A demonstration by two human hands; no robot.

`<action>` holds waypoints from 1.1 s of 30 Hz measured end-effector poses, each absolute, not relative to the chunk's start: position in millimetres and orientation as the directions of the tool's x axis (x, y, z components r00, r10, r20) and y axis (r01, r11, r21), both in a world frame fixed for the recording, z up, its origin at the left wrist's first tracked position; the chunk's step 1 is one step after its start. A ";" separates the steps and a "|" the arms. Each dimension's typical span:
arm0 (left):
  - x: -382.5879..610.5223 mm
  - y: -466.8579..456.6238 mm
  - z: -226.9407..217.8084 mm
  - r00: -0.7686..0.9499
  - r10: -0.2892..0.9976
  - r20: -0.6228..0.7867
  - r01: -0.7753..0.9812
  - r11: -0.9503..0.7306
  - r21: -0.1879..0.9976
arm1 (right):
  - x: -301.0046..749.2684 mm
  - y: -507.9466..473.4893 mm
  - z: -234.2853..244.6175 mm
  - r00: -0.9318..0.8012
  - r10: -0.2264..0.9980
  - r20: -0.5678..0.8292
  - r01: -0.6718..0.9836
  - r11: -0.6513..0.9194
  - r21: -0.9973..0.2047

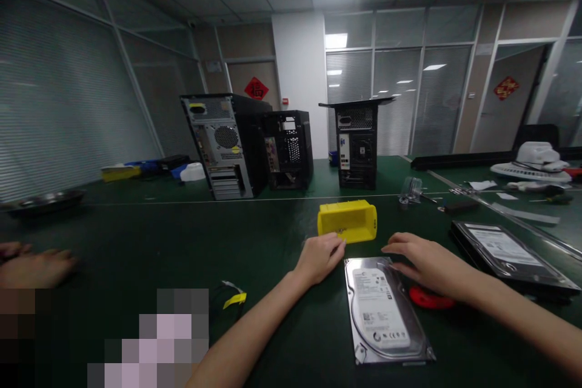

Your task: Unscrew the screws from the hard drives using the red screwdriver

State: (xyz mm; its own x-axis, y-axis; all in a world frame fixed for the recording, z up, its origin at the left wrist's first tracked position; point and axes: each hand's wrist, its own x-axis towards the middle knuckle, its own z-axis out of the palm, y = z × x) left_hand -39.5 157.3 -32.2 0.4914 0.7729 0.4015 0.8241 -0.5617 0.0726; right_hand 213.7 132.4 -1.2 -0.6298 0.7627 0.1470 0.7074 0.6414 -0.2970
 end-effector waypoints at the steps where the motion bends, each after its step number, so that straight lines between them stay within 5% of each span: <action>1: -39.2 156.5 -31.5 0.506 0.775 0.380 0.817 -0.572 0.078 | 228.2 130.4 0.6 -0.631 0.768 0.106 0.703 0.624 -0.341; 7: -43.8 146.1 -31.4 0.523 0.792 0.314 0.785 -0.591 0.184 | 293.2 109.1 -22.2 -0.566 0.815 -0.124 0.765 0.464 -0.447; 13: -48.8 142.6 -36.4 0.436 0.860 0.266 0.798 -0.506 0.328 | 293.7 107.4 -26.8 -0.565 0.824 0.037 0.719 0.514 -0.468; 16: -48.5 145.6 -39.3 0.404 0.887 0.226 0.817 -0.460 0.348 | 280.2 121.5 10.1 -0.522 0.815 0.252 0.646 0.571 -0.507; 21: -46.7 148.3 -41.0 0.389 0.904 0.177 0.844 -0.427 0.324 | 227.2 148.9 72.8 -0.164 0.739 0.653 0.264 0.671 -0.693; 25: -46.0 148.8 -41.0 0.400 0.901 0.166 0.855 -0.432 0.288 | 173.9 162.2 75.8 -0.160 0.661 0.733 0.065 0.748 -0.661; 33: -44.6 149.7 -42.1 0.454 0.872 0.181 0.846 -0.486 0.218 | 143.8 169.7 47.2 -0.310 0.670 0.674 0.124 0.732 -0.670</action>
State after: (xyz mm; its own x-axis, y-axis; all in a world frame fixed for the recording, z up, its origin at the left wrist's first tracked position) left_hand -44.6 149.7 -42.1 0.4543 0.8722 0.1813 0.8462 -0.4861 0.2183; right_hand 143.8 169.7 47.2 -0.3102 0.6704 0.6740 0.1242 0.7315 -0.6704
